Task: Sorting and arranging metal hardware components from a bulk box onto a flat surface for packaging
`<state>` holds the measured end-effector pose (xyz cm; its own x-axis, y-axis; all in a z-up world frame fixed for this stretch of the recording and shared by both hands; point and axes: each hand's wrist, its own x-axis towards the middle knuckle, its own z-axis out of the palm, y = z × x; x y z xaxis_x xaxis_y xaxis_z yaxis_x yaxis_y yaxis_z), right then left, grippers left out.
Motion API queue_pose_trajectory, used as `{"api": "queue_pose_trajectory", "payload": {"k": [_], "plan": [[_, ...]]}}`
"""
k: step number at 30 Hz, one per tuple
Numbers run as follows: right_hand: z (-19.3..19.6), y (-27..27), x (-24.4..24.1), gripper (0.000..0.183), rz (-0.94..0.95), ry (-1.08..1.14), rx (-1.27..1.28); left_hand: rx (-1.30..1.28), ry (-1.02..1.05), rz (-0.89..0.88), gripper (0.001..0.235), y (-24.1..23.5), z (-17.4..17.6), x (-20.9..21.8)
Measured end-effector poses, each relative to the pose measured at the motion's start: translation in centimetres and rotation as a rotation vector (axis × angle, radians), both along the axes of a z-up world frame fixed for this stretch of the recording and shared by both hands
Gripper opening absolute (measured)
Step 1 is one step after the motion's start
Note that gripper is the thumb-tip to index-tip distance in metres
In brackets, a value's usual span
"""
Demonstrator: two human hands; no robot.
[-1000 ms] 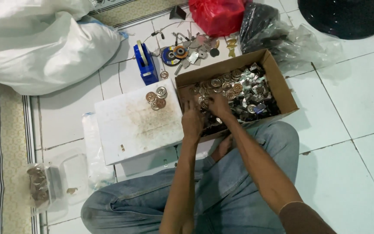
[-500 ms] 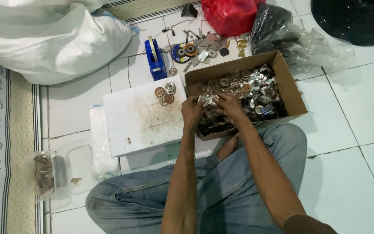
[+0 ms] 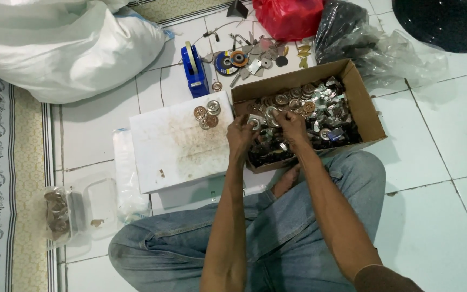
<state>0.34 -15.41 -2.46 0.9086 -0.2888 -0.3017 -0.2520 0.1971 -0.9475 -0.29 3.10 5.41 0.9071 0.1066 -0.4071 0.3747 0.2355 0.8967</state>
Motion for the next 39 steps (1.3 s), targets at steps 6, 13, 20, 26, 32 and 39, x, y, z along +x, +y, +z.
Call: {"api": "queue_pose_trajectory", "payload": {"k": [6,13,20,26,32,39], "plan": [[2.5,1.5,-0.5,0.029,0.162,-0.073,-0.138,0.069,-0.03,-0.101,0.036,-0.1,-0.1,0.2],[6.7,2.4,-2.0,0.024,0.273,-0.041,-0.155,-0.021,0.028,-0.034,0.032,0.1,-1.5,0.3],[6.1,2.0,-1.5,0.033,0.285,-0.025,0.087,-0.077,-0.01,0.149,0.03,-0.5,-4.2,1.0],[3.5,1.4,-0.6,0.027,0.228,-0.02,0.199,-0.17,-0.006,0.206,0.035,-0.5,-2.8,0.6],[1.3,0.7,-0.1,0.022,0.224,-0.046,0.129,-0.197,-0.012,0.2,0.035,-0.4,-3.2,0.8],[3.1,1.3,0.1,0.021,0.158,-0.116,0.205,-0.177,-0.006,0.169,0.034,-0.3,-4.0,0.7]]}}
